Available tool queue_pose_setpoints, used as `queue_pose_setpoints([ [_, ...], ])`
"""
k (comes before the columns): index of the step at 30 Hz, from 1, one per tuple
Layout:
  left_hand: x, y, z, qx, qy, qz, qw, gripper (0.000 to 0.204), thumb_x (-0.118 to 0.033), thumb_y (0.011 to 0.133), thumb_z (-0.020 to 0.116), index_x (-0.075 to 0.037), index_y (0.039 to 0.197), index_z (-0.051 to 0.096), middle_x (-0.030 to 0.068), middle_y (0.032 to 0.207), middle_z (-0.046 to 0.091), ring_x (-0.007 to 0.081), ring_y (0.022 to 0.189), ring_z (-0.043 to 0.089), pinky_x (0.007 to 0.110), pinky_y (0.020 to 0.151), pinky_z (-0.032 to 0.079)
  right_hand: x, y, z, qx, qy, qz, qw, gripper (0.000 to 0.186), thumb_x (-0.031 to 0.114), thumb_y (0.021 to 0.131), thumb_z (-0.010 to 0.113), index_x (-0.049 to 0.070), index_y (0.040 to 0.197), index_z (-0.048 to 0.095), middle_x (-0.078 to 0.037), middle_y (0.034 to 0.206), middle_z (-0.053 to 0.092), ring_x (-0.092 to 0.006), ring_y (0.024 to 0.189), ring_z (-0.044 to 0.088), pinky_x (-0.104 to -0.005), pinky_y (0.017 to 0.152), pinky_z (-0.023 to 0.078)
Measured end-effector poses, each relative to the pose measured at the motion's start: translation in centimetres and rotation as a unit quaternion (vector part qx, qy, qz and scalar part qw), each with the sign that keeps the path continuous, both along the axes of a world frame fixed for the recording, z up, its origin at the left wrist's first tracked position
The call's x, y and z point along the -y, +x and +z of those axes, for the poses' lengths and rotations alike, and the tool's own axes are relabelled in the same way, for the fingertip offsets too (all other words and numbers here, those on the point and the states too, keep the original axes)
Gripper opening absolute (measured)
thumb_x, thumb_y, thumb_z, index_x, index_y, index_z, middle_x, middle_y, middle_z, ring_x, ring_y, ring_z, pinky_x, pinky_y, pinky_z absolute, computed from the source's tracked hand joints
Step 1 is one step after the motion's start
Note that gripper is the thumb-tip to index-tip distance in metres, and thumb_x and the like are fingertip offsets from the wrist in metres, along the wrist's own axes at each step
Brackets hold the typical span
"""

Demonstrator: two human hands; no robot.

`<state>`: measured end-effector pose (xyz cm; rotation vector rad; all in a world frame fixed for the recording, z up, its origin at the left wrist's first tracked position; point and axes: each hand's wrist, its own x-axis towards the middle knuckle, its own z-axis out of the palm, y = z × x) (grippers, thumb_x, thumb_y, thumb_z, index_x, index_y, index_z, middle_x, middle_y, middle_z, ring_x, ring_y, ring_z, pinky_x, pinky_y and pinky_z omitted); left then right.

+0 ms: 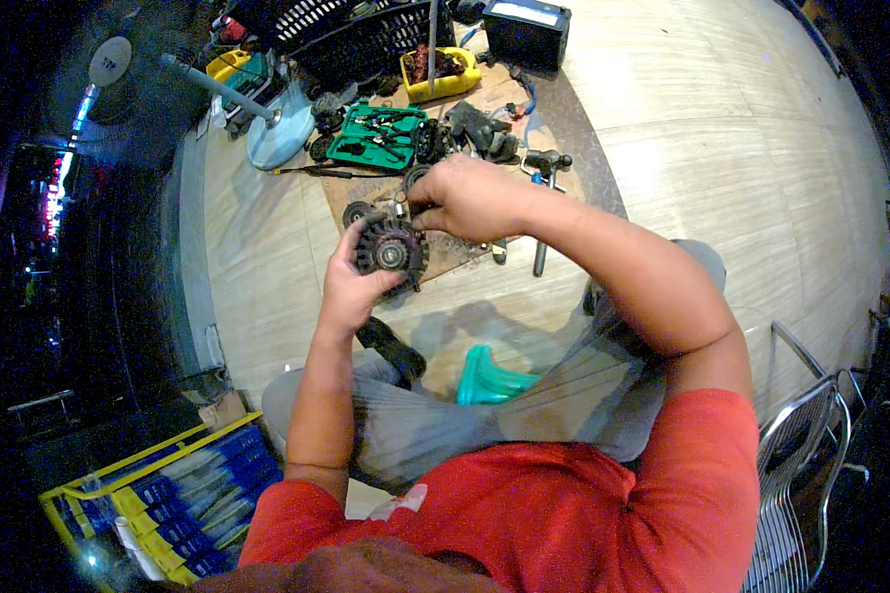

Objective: The person handles alternator components, including a rotor and bearings, and fits them together by hand while working over a board on the floor.

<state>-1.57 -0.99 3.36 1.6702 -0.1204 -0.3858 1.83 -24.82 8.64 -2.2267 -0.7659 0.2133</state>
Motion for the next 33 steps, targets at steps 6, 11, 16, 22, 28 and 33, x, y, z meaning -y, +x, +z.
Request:
queue_pose_setpoints([
  [6, 0.5, 0.1, 0.1, 0.009, 0.019, 0.05, 0.999, 0.076, -0.003, 0.065, 0.081, 0.003, 0.131, 0.043, 0.0111, 0.115, 0.06, 0.017, 0.104, 0.058, 0.031, 0.093, 0.047, -0.8, -1.0, 0.1, 0.036, -0.081, -0.028, 0.996, 0.016, 0.022, 0.081, 0.065, 0.006, 0.085, 0.066, -0.018, 0.078, 0.066, -0.0385, 0.078, 0.064, -0.0487, 0.068, 0.051],
  [11, 0.9, 0.1, -1.4, -0.012, -0.133, 0.156, 0.979, 0.059, 0.0, 0.077, 0.074, 0.004, 0.128, 0.043, 0.0111, 0.108, 0.062, 0.0176, 0.095, 0.061, 0.031, 0.085, 0.051, -4.1, -4.0, -1.7, 0.086, -0.15, -0.043, 0.984, 0.01, 0.012, 0.079, 0.056, 0.004, 0.085, 0.06, -0.016, 0.076, 0.067, -0.035, 0.071, 0.067, -0.0468, 0.06, 0.054],
  [16, 1.1, -0.1, -1.4, -0.029, -0.113, 0.181, 0.977, 0.052, 0.001, 0.078, 0.071, 0.004, 0.123, 0.047, 0.0095, 0.106, 0.063, 0.0179, 0.094, 0.062, 0.032, 0.086, 0.051, -4.5, -4.2, -2.1, 0.048, -0.137, -0.042, 0.988, 0.011, 0.014, 0.079, 0.057, 0.006, 0.086, 0.06, -0.016, 0.078, 0.068, -0.0355, 0.073, 0.067, -0.0481, 0.062, 0.054],
  [22, -0.4, 0.5, -0.3, -0.01, -0.009, 0.137, 0.991, 0.053, 0.003, 0.075, 0.07, 0.004, 0.123, 0.049, 0.0098, 0.107, 0.063, 0.0183, 0.094, 0.063, 0.032, 0.086, 0.051, -0.6, -0.7, 0.1, 0.034, -0.065, -0.097, 0.993, 0.017, 0.022, 0.084, 0.061, 0.005, 0.085, 0.063, -0.019, 0.079, 0.065, -0.0396, 0.077, 0.064, -0.0499, 0.069, 0.051],
  [28, -1.7, 1.0, -1.4, 0.004, -0.049, 0.147, 0.988, 0.054, 0.001, 0.074, 0.074, 0.004, 0.122, 0.05, 0.0086, 0.106, 0.064, 0.0161, 0.095, 0.062, 0.03, 0.086, 0.049, 3.9, 1.6, 0.6, 0.076, 0.039, -0.209, 0.974, 0.019, 0.018, 0.087, 0.063, 0.0, 0.093, 0.064, -0.017, 0.076, 0.063, -0.0279, 0.07, 0.062, -0.0374, 0.065, 0.048],
  [33, -0.9, 1.0, -1.6, -0.007, -0.032, 0.145, 0.989, 0.054, 0.001, 0.075, 0.074, 0.003, 0.123, 0.05, 0.0089, 0.105, 0.064, 0.0157, 0.094, 0.062, 0.029, 0.085, 0.05, 4.5, 1.4, 0.6, 0.111, 0.061, -0.212, 0.969, 0.018, 0.016, 0.088, 0.062, -0.001, 0.092, 0.063, -0.014, 0.072, 0.061, -0.0203, 0.066, 0.058, -0.0338, 0.063, 0.046],
])
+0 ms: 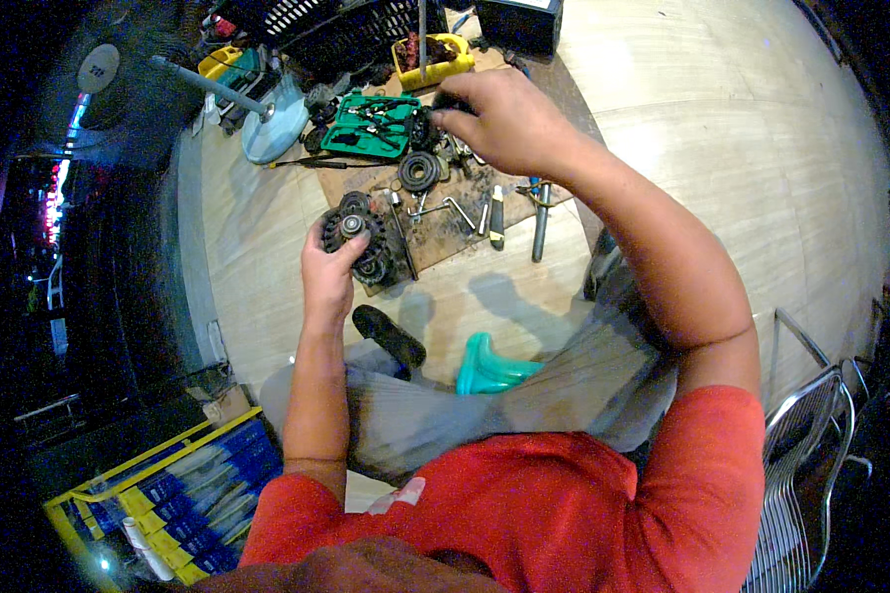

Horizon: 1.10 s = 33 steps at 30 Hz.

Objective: The person handles alternator components, including a rotor and bearings, and fits them together by hand while working over a board on the floor.

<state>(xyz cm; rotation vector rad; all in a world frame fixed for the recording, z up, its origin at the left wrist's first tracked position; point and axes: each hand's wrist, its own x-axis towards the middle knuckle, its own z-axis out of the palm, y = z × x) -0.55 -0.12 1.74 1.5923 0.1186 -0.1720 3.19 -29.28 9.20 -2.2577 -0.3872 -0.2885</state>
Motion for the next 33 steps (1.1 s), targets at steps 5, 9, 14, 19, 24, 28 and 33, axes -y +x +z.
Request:
queue_pose_setpoints([
  [5, 1.1, 0.2, -4.6, 0.002, 0.084, -0.016, 0.996, 0.063, -0.002, 0.073, 0.077, 0.006, 0.127, 0.046, 0.0108, 0.105, 0.064, 0.0162, 0.092, 0.063, 0.03, 0.083, 0.051, -0.3, -0.4, 1.4, -0.005, -0.032, 0.002, 0.999, 0.023, 0.025, 0.083, 0.065, 0.004, 0.093, 0.066, -0.02, 0.082, 0.065, -0.0382, 0.082, 0.063, -0.046, 0.072, 0.049],
  [9, 3.3, -0.1, -7.9, -0.036, 0.241, -0.072, 0.967, 0.065, -0.009, 0.069, 0.08, 0.005, 0.125, 0.049, 0.0129, 0.101, 0.067, 0.0199, 0.089, 0.064, 0.032, 0.083, 0.05, -0.4, -0.6, 1.6, -0.002, -0.052, 0.001, 0.999, 0.024, 0.027, 0.084, 0.064, 0.005, 0.094, 0.066, -0.019, 0.084, 0.066, -0.0382, 0.084, 0.063, -0.0474, 0.074, 0.049],
  [14, 0.9, -0.9, -18.1, -0.029, 0.42, -0.119, 0.899, 0.064, -0.021, 0.063, 0.085, 0.004, 0.115, 0.055, 0.0187, 0.103, 0.066, 0.0299, 0.094, 0.065, 0.038, 0.085, 0.049, -0.1, -0.9, 2.2, -0.016, -0.095, -0.007, 0.995, 0.023, 0.025, 0.084, 0.063, 0.005, 0.094, 0.067, -0.019, 0.086, 0.067, -0.0376, 0.087, 0.064, -0.0486, 0.077, 0.05],
  [19, 1.2, -0.6, -22.0, -0.071, 0.416, -0.131, 0.897, 0.067, -0.02, 0.062, 0.085, 0.004, 0.116, 0.054, 0.0222, 0.107, 0.064, 0.0343, 0.101, 0.063, 0.039, 0.089, 0.048, 1.6, -0.5, 1.7, -0.039, -0.125, -0.013, 0.991, 0.022, 0.025, 0.084, 0.063, 0.005, 0.095, 0.067, -0.019, 0.089, 0.067, -0.0366, 0.089, 0.064, -0.0486, 0.079, 0.05],
  [24, 1.0, 0.6, -27.2, -0.053, 0.416, -0.114, 0.9, 0.063, -0.02, 0.061, 0.085, 0.004, 0.111, 0.055, 0.024, 0.107, 0.064, 0.0393, 0.102, 0.061, 0.042, 0.088, 0.048, 2.6, 0.4, 0.6, -0.051, -0.133, -0.031, 0.989, 0.021, 0.023, 0.084, 0.061, 0.005, 0.093, 0.066, -0.019, 0.087, 0.067, -0.037, 0.088, 0.064, -0.0481, 0.078, 0.05],
  [28, 2.2, 2.1, -29.3, -0.053, 0.4, -0.108, 0.908, 0.063, -0.019, 0.063, 0.086, 0.002, 0.112, 0.054, 0.0212, 0.105, 0.065, 0.0371, 0.1, 0.062, 0.042, 0.086, 0.048, 3.5, 1.0, -0.1, -0.059, -0.141, -0.044, 0.987, 0.02, 0.021, 0.085, 0.06, 0.003, 0.091, 0.066, -0.02, 0.084, 0.066, -0.0384, 0.085, 0.064, -0.0481, 0.077, 0.05],
  [33, 4.0, 4.1, -31.5, -0.041, 0.473, -0.109, 0.873, 0.068, -0.021, 0.062, 0.086, 0.003, 0.115, 0.052, 0.0219, 0.11, 0.062, 0.0382, 0.104, 0.059, 0.043, 0.089, 0.047, 4.0, 1.4, -1.0, -0.07, -0.156, -0.041, 0.984, 0.017, 0.018, 0.084, 0.059, 0.003, 0.087, 0.064, -0.021, 0.08, 0.065, -0.0399, 0.081, 0.063, -0.0496, 0.074, 0.05],
])
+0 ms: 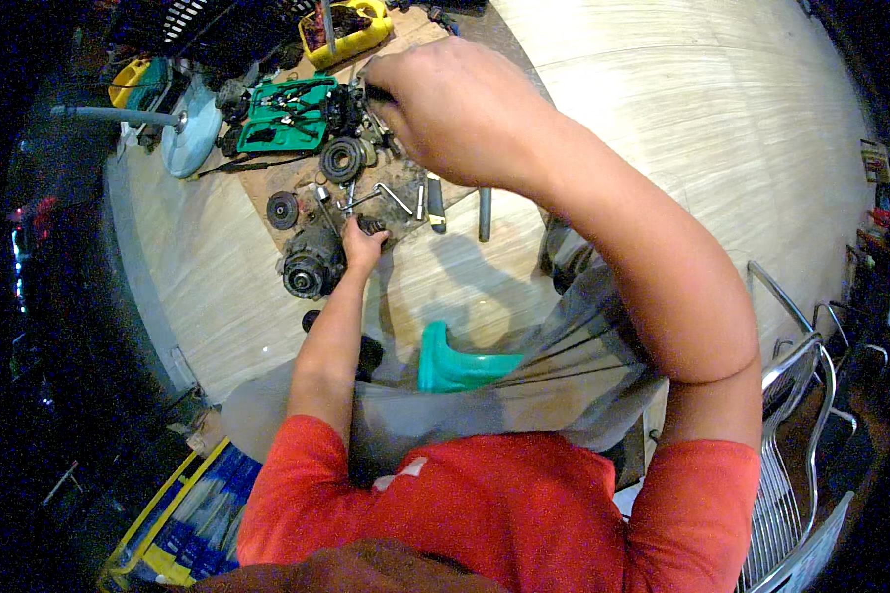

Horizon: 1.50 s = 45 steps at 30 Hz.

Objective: The person handles alternator components, including a rotor and bearings, and fits them together by hand while working over a board on the floor.

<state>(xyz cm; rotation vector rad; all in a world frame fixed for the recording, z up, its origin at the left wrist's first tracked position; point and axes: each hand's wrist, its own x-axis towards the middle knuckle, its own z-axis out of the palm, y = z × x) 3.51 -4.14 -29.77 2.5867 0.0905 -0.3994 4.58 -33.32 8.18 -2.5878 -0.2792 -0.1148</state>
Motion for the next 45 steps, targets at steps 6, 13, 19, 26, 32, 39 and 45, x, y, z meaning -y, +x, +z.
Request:
queue_pose_setpoints([
  [6, -0.1, 0.4, -3.0, 0.005, -0.001, -0.026, 1.0, 0.071, -0.023, 0.063, 0.085, -0.002, 0.122, 0.051, 0.0221, 0.113, 0.061, 0.038, 0.104, 0.059, 0.044, 0.089, 0.047, -1.0, 0.2, -0.7, -0.014, -0.025, 0.03, 0.999, 0.013, 0.016, 0.082, 0.058, 0.003, 0.083, 0.061, -0.02, 0.076, 0.064, -0.0404, 0.077, 0.063, -0.0501, 0.07, 0.05],
  [13, -1.2, 1.0, -1.2, 0.003, 0.036, -0.019, 0.999, 0.074, -0.02, 0.067, 0.081, 0.0, 0.127, 0.044, 0.0251, 0.125, 0.048, 0.0428, 0.113, 0.05, 0.045, 0.096, 0.043, -2.2, 0.3, -1.5, -0.011, -0.042, 0.046, 0.998, 0.013, 0.015, 0.081, 0.058, 0.003, 0.082, 0.061, -0.02, 0.076, 0.064, -0.0399, 0.078, 0.063, -0.0499, 0.07, 0.05],
  [19, -1.1, 1.5, 3.6, 0.096, -0.046, 0.004, 0.994, 0.073, -0.02, 0.069, 0.08, 0.002, 0.128, 0.045, 0.0268, 0.118, 0.053, 0.0432, 0.111, 0.051, 0.045, 0.096, 0.042, -2.6, 0.1, -1.2, -0.018, -0.035, 0.043, 0.998, 0.015, 0.018, 0.083, 0.059, 0.003, 0.085, 0.062, -0.021, 0.08, 0.065, -0.0402, 0.08, 0.063, -0.0502, 0.073, 0.05],
  [26, 0.6, 4.5, 20.1, -0.203, -0.774, 0.172, 0.574, 0.051, -0.043, 0.101, 0.036, 0.0, 0.125, 0.047, 0.0229, 0.123, 0.055, 0.0398, 0.113, 0.054, 0.053, 0.1, 0.042, -3.3, 0.6, -2.6, -0.006, 0.149, 0.057, 0.987, 0.023, 0.022, 0.087, 0.061, 0.0, 0.093, 0.064, -0.02, 0.077, 0.063, -0.0341, 0.072, 0.062, -0.0427, 0.068, 0.048],
  [32, -1.3, 3.9, 33.9, -0.12, -0.745, 0.14, 0.641, 0.057, -0.047, 0.101, 0.027, 0.0, 0.128, 0.045, 0.0225, 0.129, 0.051, 0.0413, 0.12, 0.049, 0.053, 0.106, 0.037, -5.9, -0.1, -0.4, -0.104, 0.275, 0.017, 0.956, 0.026, 0.025, 0.09, 0.057, -0.001, 0.089, 0.063, -0.014, 0.073, 0.061, -0.0185, 0.07, 0.057, -0.0365, 0.067, 0.045],
  [39, -3.4, -1.7, 34.4, -0.05, -0.626, 0.156, 0.762, 0.022, -0.021, 0.099, 0.049, -0.005, 0.111, 0.058, 0.0071, 0.102, 0.067, 0.0168, 0.085, 0.064, 0.03, 0.076, 0.052, -10.0, -1.4, -1.8, -0.024, 0.295, 0.058, 0.954, 0.022, 0.02, 0.09, 0.056, -0.002, 0.09, 0.06, -0.021, 0.081, 0.061, -0.0319, 0.077, 0.058, -0.041, 0.069, 0.046],
  [45, 1.1, -0.8, 31.1, -0.047, -0.641, 0.073, 0.763, 0.028, -0.019, 0.099, 0.051, 0.001, 0.115, 0.061, 0.0069, 0.104, 0.066, 0.0123, 0.089, 0.063, 0.026, 0.078, 0.052, -9.9, -2.4, -2.5, -0.014, 0.255, 0.065, 0.965, 0.019, 0.02, 0.092, 0.055, 0.0, 0.092, 0.057, -0.024, 0.084, 0.06, -0.0442, 0.081, 0.058, -0.0468, 0.067, 0.046],
])
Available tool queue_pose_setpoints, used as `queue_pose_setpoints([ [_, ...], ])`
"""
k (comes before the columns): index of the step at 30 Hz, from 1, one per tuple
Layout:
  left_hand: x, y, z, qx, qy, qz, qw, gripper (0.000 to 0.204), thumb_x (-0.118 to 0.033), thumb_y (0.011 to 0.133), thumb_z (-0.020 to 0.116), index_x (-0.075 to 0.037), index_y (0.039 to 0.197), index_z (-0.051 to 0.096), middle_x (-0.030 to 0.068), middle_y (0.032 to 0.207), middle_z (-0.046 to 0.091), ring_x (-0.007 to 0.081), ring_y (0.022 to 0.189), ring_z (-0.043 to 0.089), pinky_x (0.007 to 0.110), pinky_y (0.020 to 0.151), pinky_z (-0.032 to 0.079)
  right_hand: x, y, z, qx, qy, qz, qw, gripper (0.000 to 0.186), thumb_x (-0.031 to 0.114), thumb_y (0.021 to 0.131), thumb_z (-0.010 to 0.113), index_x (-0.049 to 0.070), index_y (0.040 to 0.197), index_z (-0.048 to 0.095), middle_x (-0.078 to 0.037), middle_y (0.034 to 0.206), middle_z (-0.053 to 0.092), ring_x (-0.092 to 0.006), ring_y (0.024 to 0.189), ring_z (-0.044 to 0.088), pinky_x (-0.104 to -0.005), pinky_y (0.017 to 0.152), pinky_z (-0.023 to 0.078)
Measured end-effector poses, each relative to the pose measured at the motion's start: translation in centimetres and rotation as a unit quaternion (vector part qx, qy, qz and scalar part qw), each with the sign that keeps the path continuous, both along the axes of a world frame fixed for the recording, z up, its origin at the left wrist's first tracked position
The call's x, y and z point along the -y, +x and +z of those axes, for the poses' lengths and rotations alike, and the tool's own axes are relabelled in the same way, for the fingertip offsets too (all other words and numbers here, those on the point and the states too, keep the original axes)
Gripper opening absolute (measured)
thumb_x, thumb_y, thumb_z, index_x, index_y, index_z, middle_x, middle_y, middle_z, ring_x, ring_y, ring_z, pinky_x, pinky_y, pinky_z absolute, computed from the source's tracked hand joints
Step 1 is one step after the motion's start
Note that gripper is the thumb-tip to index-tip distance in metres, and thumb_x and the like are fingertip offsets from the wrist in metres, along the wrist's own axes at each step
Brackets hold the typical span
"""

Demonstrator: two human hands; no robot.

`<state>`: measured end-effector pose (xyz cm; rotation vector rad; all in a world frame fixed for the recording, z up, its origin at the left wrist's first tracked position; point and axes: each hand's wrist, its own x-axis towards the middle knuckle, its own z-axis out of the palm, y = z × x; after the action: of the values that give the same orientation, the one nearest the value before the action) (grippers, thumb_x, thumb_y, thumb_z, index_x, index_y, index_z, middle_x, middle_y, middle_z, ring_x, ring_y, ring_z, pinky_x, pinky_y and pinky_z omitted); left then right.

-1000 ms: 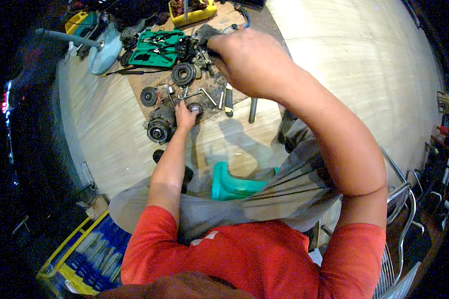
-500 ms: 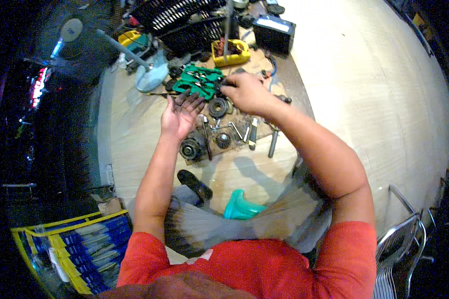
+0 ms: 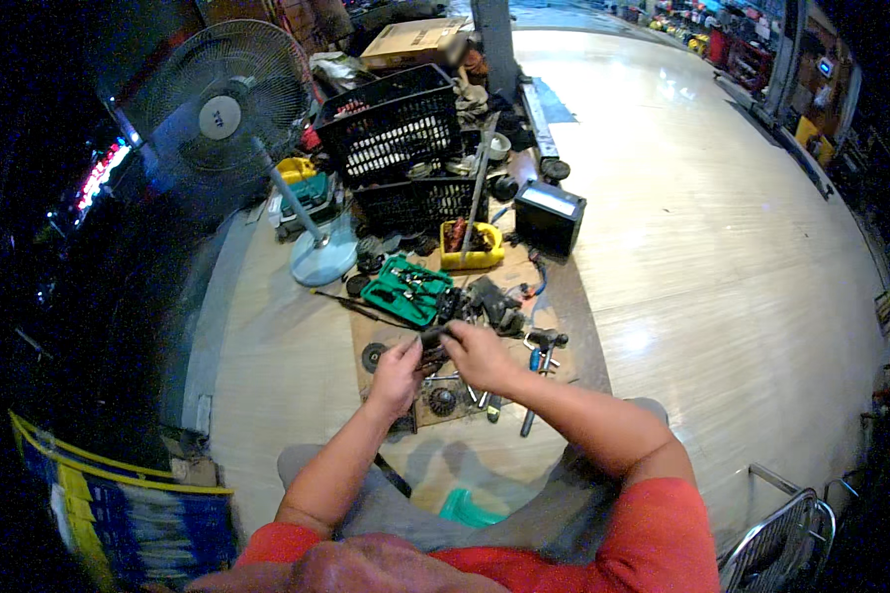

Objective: The person handles alternator components, including a rotor and bearings, and fits them together by hand while working over a board on the floor.

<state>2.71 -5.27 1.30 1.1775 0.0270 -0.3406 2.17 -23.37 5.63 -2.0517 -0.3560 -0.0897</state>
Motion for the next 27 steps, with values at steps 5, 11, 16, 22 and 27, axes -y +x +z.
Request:
queue_pose_setpoints([
  [5, 0.1, -0.4, 0.7, -0.01, 0.001, 0.009, 1.0, 0.022, -0.014, 0.096, 0.055, 0.002, 0.11, 0.063, 0.007, 0.099, 0.067, 0.0122, 0.084, 0.064, 0.026, 0.076, 0.052, -0.6, 0.1, -0.7, 0.017, -0.024, 0.018, 0.999, 0.018, 0.018, 0.092, 0.055, 0.0, 0.088, 0.056, -0.021, 0.075, 0.059, -0.0384, 0.07, 0.059, -0.043, 0.061, 0.045],
  [11, -0.7, -0.5, 0.2, 0.007, 0.047, 0.053, 0.997, 0.018, -0.011, 0.093, 0.059, 0.004, 0.103, 0.064, 0.0071, 0.094, 0.067, 0.0128, 0.08, 0.063, 0.027, 0.074, 0.052, -1.5, 0.1, -1.0, -0.028, -0.055, 0.076, 0.995, 0.02, 0.02, 0.092, 0.055, 0.0, 0.094, 0.057, -0.024, 0.083, 0.061, -0.0433, 0.08, 0.06, -0.0477, 0.067, 0.047],
  [16, -0.9, -0.1, 0.7, 0.058, 0.091, 0.086, 0.99, 0.017, -0.01, 0.092, 0.06, 0.004, 0.099, 0.065, 0.0054, 0.089, 0.067, 0.0107, 0.078, 0.062, 0.025, 0.072, 0.05, -2.0, 0.3, -1.4, -0.017, -0.015, 0.085, 0.996, 0.019, 0.018, 0.094, 0.054, 0.0, 0.092, 0.058, -0.018, 0.073, 0.058, -0.032, 0.066, 0.058, -0.0401, 0.061, 0.045],
  [22, -1.2, -0.3, 2.3, 0.14, 0.213, 0.104, 0.961, 0.012, -0.009, 0.09, 0.061, 0.002, 0.092, 0.066, 0.0038, 0.087, 0.066, 0.0098, 0.075, 0.059, 0.024, 0.071, 0.047, -1.5, 0.9, -1.0, -0.037, -0.061, 0.101, 0.992, 0.022, 0.023, 0.093, 0.054, 0.002, 0.096, 0.057, -0.024, 0.081, 0.06, -0.0447, 0.078, 0.058, -0.0489, 0.066, 0.046],
  [27, -1.2, -0.8, 2.2, 0.3, 0.305, 0.123, 0.896, 0.01, -0.008, 0.089, 0.061, 0.0, 0.089, 0.065, 0.0032, 0.078, 0.063, 0.0091, 0.073, 0.058, 0.025, 0.067, 0.046, -1.6, 0.7, -0.9, -0.021, -0.089, 0.104, 0.99, 0.021, 0.022, 0.093, 0.054, 0.002, 0.095, 0.057, -0.024, 0.081, 0.06, -0.0449, 0.079, 0.058, -0.0487, 0.067, 0.046],
])
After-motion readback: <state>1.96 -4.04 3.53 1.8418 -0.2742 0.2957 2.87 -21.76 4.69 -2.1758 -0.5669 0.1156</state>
